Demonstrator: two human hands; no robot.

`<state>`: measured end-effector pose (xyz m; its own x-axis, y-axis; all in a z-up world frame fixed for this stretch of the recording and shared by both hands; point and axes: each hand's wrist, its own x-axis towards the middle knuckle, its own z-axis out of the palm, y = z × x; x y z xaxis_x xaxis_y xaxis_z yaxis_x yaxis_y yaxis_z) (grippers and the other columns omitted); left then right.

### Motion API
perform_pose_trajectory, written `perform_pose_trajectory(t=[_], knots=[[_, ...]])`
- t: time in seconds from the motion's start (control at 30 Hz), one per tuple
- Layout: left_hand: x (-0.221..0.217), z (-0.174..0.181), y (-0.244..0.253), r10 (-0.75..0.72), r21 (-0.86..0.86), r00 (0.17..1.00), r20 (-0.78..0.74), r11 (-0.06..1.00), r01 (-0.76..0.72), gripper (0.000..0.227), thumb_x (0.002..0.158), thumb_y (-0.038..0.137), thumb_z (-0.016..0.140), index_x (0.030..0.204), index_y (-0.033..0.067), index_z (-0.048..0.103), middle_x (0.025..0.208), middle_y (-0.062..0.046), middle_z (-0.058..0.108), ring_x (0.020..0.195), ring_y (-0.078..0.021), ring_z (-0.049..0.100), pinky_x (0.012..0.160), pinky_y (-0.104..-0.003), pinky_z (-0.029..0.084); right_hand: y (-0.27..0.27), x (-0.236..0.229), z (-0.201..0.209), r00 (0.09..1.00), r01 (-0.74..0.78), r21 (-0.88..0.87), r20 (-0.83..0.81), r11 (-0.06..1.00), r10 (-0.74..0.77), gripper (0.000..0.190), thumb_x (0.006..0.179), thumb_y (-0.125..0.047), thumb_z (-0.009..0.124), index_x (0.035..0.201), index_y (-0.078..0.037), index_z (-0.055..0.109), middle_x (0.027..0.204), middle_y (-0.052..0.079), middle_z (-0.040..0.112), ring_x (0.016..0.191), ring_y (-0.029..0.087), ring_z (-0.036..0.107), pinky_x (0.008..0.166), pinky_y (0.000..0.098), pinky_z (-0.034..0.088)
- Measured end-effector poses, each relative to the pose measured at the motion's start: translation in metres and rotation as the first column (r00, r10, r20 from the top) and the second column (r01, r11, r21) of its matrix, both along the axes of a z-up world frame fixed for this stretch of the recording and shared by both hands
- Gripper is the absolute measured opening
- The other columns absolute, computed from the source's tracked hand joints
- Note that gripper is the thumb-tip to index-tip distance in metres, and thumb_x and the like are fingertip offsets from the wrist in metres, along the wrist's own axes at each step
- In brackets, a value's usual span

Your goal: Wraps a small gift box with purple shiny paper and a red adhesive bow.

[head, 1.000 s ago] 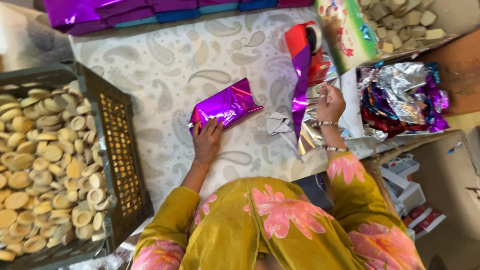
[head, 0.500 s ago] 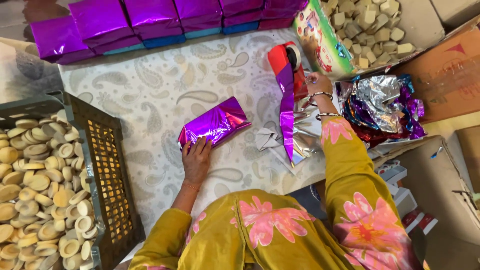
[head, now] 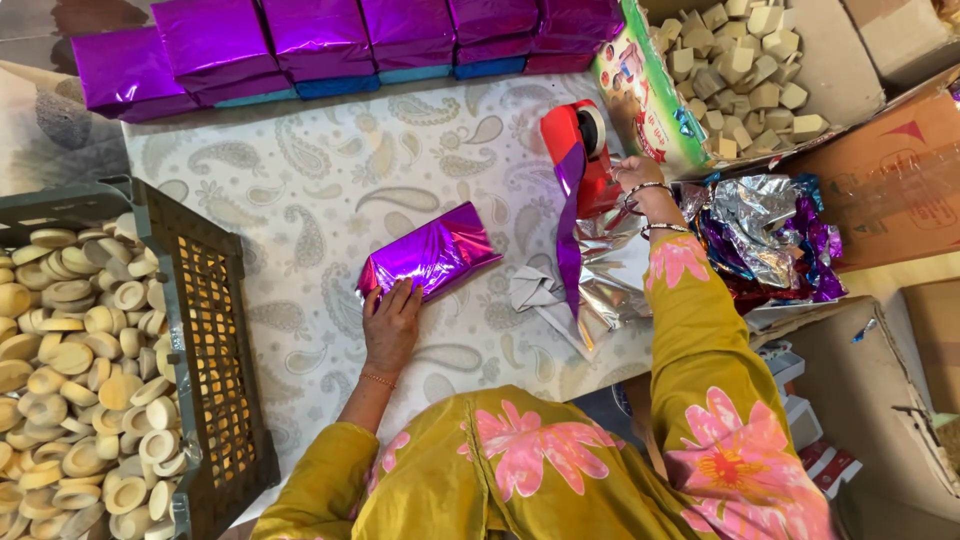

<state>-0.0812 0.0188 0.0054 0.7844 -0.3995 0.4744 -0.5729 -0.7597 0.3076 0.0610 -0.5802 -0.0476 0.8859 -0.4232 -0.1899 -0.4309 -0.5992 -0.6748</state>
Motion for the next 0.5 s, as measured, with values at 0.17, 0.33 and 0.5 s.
perform_pose_trajectory(t=[0.17,0.33,0.5], knots=[[0.001,-0.001,-0.001,0.009,-0.007,1.000,-0.005,1.000,-0.009,0.025,0.092,0.012,0.067,0.115,0.0093,0.075,0.125,-0.005,0.071,0.120,-0.0179,0.065,0.110,-0.042,0.039,0.003,0.000,-0.002,0.999,0.030,0.005,0.030,1.000,-0.030,0.019,0.091,-0.018,0.078,0.096,0.000,0.076,0.084,0.004,0.075,0.074,0.009,0.063,0.067,0.0288,0.051],[0.000,0.000,-0.001,0.006,-0.010,1.000,0.002,1.000,-0.006,0.025,0.092,0.012,0.067,0.115,0.0094,0.075,0.126,-0.005,0.071,0.121,-0.0177,0.065,0.110,-0.041,0.038,-0.001,-0.006,-0.002,0.995,0.039,0.097,0.087,0.995,-0.047,0.014,0.093,-0.015,0.074,0.098,-0.002,0.076,0.089,0.003,0.076,0.076,0.008,0.065,0.068,0.0275,0.052],[0.001,-0.001,0.000,0.000,-0.002,1.000,0.007,1.000,0.000,0.024,0.093,0.013,0.068,0.115,0.0087,0.075,0.126,-0.005,0.071,0.121,-0.0183,0.065,0.109,-0.041,0.039,0.025,-0.014,0.037,0.990,0.100,0.197,0.080,0.975,-0.118,0.014,0.095,-0.013,0.073,0.104,-0.003,0.072,0.086,0.003,0.071,0.062,0.010,0.060,0.053,0.0294,0.050]])
